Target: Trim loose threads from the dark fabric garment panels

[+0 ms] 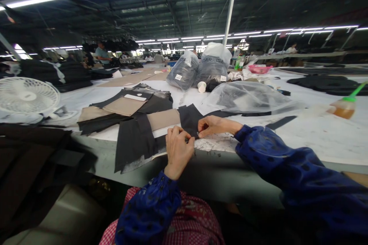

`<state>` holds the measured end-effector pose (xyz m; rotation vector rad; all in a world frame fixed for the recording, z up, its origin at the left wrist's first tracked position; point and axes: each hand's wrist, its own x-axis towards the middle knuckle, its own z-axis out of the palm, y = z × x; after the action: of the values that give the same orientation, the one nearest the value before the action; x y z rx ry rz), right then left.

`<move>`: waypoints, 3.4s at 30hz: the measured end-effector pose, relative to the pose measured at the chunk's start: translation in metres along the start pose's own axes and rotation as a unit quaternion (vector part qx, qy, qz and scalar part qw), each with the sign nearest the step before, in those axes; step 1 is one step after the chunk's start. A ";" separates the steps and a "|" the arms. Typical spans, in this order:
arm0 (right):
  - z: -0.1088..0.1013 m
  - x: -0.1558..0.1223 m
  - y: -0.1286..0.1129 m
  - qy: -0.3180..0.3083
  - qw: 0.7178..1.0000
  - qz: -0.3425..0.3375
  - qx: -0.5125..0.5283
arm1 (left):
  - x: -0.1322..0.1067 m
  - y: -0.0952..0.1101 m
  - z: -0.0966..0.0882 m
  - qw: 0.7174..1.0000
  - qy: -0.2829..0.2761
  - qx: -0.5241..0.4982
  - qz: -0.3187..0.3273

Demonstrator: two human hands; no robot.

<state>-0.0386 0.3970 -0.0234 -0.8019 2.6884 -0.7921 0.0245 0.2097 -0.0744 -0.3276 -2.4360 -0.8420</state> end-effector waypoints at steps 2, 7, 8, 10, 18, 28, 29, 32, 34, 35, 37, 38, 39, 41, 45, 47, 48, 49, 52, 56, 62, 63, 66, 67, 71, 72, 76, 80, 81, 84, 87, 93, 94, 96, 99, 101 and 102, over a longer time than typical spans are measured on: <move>0.000 -0.001 -0.002 0.003 1.000 0.002 -0.002 | 0.005 0.001 -0.001 0.999 -0.022 -0.003 -0.037; 0.001 0.002 -0.006 0.007 0.999 0.011 -0.046 | 0.018 0.000 -0.004 0.993 -0.091 0.016 -0.071; 0.001 0.004 -0.007 0.010 0.998 0.013 -0.065 | 0.021 -0.001 -0.004 0.992 -0.103 0.021 -0.073; 0.003 0.008 -0.009 0.013 0.994 0.019 -0.111 | 0.024 -0.002 -0.005 0.990 -0.118 0.032 -0.072; 0.013 -0.001 -0.042 0.065 0.947 0.057 -0.311 | 0.026 -0.006 -0.010 0.987 -0.154 0.036 -0.042; 0.015 0.008 -0.062 0.082 0.910 0.038 -0.406 | 0.027 -0.009 -0.014 0.985 -0.161 0.054 -0.011; 0.009 0.009 -0.055 0.060 0.932 0.031 -0.355 | 0.027 -0.009 -0.014 0.985 -0.160 0.054 -0.012; -0.011 0.008 -0.024 -0.020 0.996 0.037 -0.083 | 0.028 -0.010 -0.013 0.986 -0.159 0.049 -0.019; -0.021 0.005 -0.006 0.067 0.991 0.079 0.080 | 0.028 -0.010 -0.013 0.986 -0.157 0.042 -0.022; -0.023 0.004 0.000 0.137 0.978 0.097 0.122 | 0.028 -0.010 -0.012 0.987 -0.157 0.038 -0.022; -0.021 0.001 0.001 0.220 0.961 0.096 0.140 | 0.029 -0.009 -0.011 0.987 -0.158 0.032 -0.022; -0.017 0.000 -0.003 0.206 0.966 0.075 0.134 | 0.029 -0.009 -0.010 0.986 -0.160 0.029 -0.022; -0.012 0.000 -0.008 0.161 0.978 0.044 0.128 | 0.030 -0.009 -0.010 0.986 -0.161 0.028 -0.023; 0.000 0.002 -0.019 0.040 0.993 -0.018 0.112 | 0.032 -0.011 -0.012 0.985 -0.168 0.019 -0.021; 0.011 0.012 -0.023 -0.072 0.993 -0.043 0.085 | 0.034 -0.024 -0.032 0.974 -0.218 -0.059 0.003; 0.011 0.016 -0.017 -0.084 0.991 -0.037 0.097 | 0.030 -0.033 -0.045 0.967 -0.216 -0.137 0.006; 0.010 0.018 -0.015 -0.087 0.990 -0.037 0.100 | 0.027 -0.036 -0.051 0.965 -0.204 -0.166 0.004; 0.010 0.018 -0.012 -0.086 0.991 -0.037 0.100 | 0.022 -0.037 -0.055 0.965 -0.189 -0.180 0.004; 0.009 0.018 -0.010 -0.082 0.991 -0.040 0.099 | 0.010 -0.034 -0.057 0.985 -0.139 -0.101 0.029; 0.011 0.016 -0.015 -0.079 0.992 -0.043 0.093 | 0.001 -0.023 -0.040 0.992 -0.086 0.023 0.084; 0.014 0.014 -0.019 -0.050 0.996 -0.029 0.069 | 0.001 -0.021 -0.022 0.996 -0.068 0.032 0.044; 0.015 0.014 -0.020 -0.048 0.996 -0.024 0.064 | 0.001 -0.021 -0.021 0.997 -0.067 0.027 0.028; 0.015 0.019 -0.023 -0.049 0.997 -0.008 0.058 | 0.001 -0.020 -0.019 0.997 -0.068 0.021 -0.017; 0.014 0.021 -0.024 -0.050 0.997 0.000 0.052 | 0.002 -0.019 -0.018 0.997 -0.072 0.022 -0.025; 0.011 0.029 -0.029 -0.066 0.997 0.042 0.001 | 0.002 -0.018 -0.017 0.996 -0.081 0.033 -0.034; 0.010 0.030 -0.030 -0.072 0.996 0.047 -0.007 | 0.003 -0.018 -0.016 0.996 -0.081 0.035 -0.032; 0.008 0.029 -0.032 -0.084 0.996 0.027 -0.010 | 0.003 -0.020 -0.016 0.996 -0.084 0.032 -0.025; 0.012 0.030 -0.031 -0.056 0.998 0.027 -0.027 | 0.004 -0.026 -0.017 0.996 -0.084 0.020 -0.008; 0.012 0.030 -0.031 -0.048 0.998 0.034 -0.030 | 0.006 -0.027 -0.017 0.996 -0.085 0.016 0.000; 0.008 0.030 -0.026 -0.045 0.997 0.053 -0.025 | 0.012 -0.026 -0.013 0.995 -0.095 0.009 0.025; -0.002 0.023 -0.016 -0.066 0.995 0.073 -0.009 | 0.023 -0.019 -0.005 0.992 -0.114 0.000 0.059; -0.011 0.005 -0.001 -0.029 0.994 0.105 -0.004 | 0.043 -0.022 -0.005 0.965 -0.178 -0.194 0.006; -0.011 0.004 -0.002 -0.029 0.994 0.107 -0.009 | 0.043 -0.025 -0.008 0.965 -0.157 -0.212 -0.005; -0.009 0.003 -0.005 -0.025 0.993 0.112 -0.018 | 0.040 -0.027 -0.014 0.976 -0.110 -0.187 0.014; -0.007 0.002 -0.008 -0.009 0.993 0.111 -0.025 | 0.031 -0.024 -0.016 0.989 -0.098 -0.074 0.083; -0.006 0.001 -0.008 0.000 0.995 0.101 -0.023 | 0.028 -0.020 -0.012 0.990 -0.106 -0.017 0.097; -0.005 0.000 -0.008 0.002 0.995 0.096 -0.021 | 0.027 -0.018 -0.009 0.990 -0.109 0.000 0.092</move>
<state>-0.0370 0.3939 -0.0147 -0.5397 2.7406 -0.6943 -0.0011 0.1919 -0.0622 -0.6652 -2.5538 -0.7595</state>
